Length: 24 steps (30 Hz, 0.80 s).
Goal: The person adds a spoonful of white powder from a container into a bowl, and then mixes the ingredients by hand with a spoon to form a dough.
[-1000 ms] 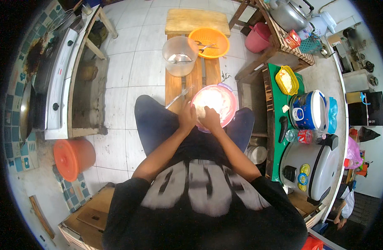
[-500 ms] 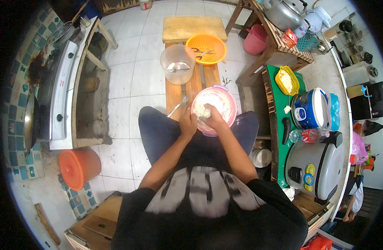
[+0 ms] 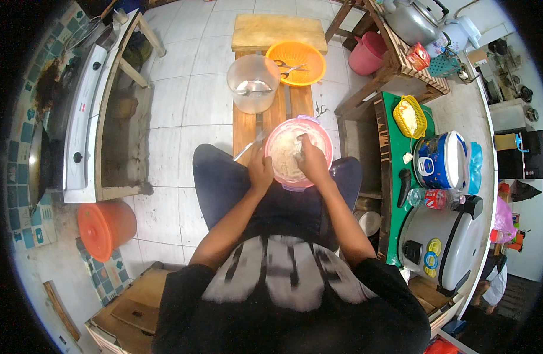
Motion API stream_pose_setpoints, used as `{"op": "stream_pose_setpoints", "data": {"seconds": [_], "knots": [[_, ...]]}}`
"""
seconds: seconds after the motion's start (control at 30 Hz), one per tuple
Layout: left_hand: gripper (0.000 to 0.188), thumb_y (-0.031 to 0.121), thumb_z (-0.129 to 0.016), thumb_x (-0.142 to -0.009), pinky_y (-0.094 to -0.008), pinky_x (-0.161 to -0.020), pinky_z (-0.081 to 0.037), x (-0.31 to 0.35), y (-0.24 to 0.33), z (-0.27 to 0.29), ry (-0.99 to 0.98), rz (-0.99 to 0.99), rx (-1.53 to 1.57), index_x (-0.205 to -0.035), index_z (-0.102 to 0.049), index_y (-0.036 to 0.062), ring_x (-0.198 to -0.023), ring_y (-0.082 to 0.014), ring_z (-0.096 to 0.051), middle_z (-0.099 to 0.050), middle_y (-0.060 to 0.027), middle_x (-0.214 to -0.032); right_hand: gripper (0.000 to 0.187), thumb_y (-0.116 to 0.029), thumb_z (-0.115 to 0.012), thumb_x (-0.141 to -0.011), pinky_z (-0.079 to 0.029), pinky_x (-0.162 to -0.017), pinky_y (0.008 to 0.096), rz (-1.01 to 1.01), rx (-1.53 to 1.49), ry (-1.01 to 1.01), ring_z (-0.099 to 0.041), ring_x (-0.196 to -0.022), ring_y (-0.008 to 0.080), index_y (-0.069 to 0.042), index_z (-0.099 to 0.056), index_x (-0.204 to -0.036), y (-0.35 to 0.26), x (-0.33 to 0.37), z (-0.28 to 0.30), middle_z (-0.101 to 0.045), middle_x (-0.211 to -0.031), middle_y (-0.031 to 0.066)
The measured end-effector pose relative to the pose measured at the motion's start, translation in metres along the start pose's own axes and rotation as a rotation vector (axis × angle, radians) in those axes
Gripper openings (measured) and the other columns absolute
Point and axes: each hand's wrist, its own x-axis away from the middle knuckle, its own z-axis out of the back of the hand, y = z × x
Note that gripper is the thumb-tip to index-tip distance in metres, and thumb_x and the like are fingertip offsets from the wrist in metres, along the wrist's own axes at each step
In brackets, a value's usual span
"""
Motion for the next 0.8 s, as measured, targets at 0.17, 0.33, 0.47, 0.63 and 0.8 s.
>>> {"op": "stream_pose_setpoints", "data": {"seconds": [0.17, 0.33, 0.47, 0.63, 0.8], "knots": [[0.034, 0.007, -0.047, -0.087, -0.0457, -0.089, -0.048, -0.003, -0.007, -0.007, 0.088, -0.206, -0.137, -0.114, -0.063, -0.0039, -0.106, -0.0456, -0.057, -0.059, -0.0285, -0.111, 0.055, -0.003, -0.068, -0.075, -0.051, -0.086, 0.0479, 0.310, 0.293, -0.087, -0.060, -0.104, 0.0410, -0.005, -0.054, -0.128, 0.008, 0.005, 0.012, -0.064, -0.108, 0.0259], [0.029, 0.007, -0.047, -0.087, -0.0466, -0.084, -0.048, -0.003, 0.008, -0.003, 0.025, -0.090, -0.061, -0.108, -0.064, -0.0042, -0.097, -0.0453, -0.059, -0.061, -0.0260, -0.102, 0.053, -0.003, -0.065, -0.077, -0.051, -0.088, 0.0482, 0.322, 0.472, -0.226, -0.057, -0.107, 0.0398, -0.006, -0.056, -0.129, 0.030, 0.031, -0.009, -0.061, -0.109, 0.0264], [0.028, 0.007, -0.046, -0.087, -0.0463, -0.083, -0.048, -0.002, 0.006, -0.005, -0.011, -0.049, 0.009, -0.106, -0.064, -0.0041, -0.096, -0.0450, -0.059, -0.061, -0.0253, -0.101, 0.050, -0.003, -0.063, -0.078, -0.052, -0.084, 0.0497, 0.243, 0.341, -0.217, -0.062, -0.095, 0.0431, -0.006, -0.057, -0.128, 0.052, 0.029, -0.042, -0.060, -0.111, 0.0265], [0.028, 0.006, -0.047, -0.087, -0.0474, -0.083, -0.048, -0.010, 0.007, -0.005, 0.039, -0.105, -0.090, -0.107, -0.063, -0.0049, -0.095, -0.0460, -0.058, -0.061, -0.0259, -0.101, 0.047, -0.001, -0.062, -0.078, -0.052, -0.081, 0.0498, 0.185, 0.255, -0.189, -0.063, -0.089, 0.0470, -0.005, -0.056, -0.124, 0.072, -0.005, -0.057, -0.060, -0.114, 0.0272], [0.031, 0.006, -0.049, -0.087, -0.0474, -0.095, -0.044, -0.005, -0.008, -0.005, -0.025, -0.041, -0.064, -0.112, -0.062, -0.0050, -0.111, -0.0479, -0.054, -0.058, -0.0301, -0.117, 0.051, -0.004, -0.068, -0.075, -0.051, -0.084, 0.0495, -0.013, 0.219, -0.154, -0.063, -0.093, 0.0461, 0.000, -0.053, -0.123, 0.048, -0.005, -0.031, -0.061, -0.113, 0.0262]]}}
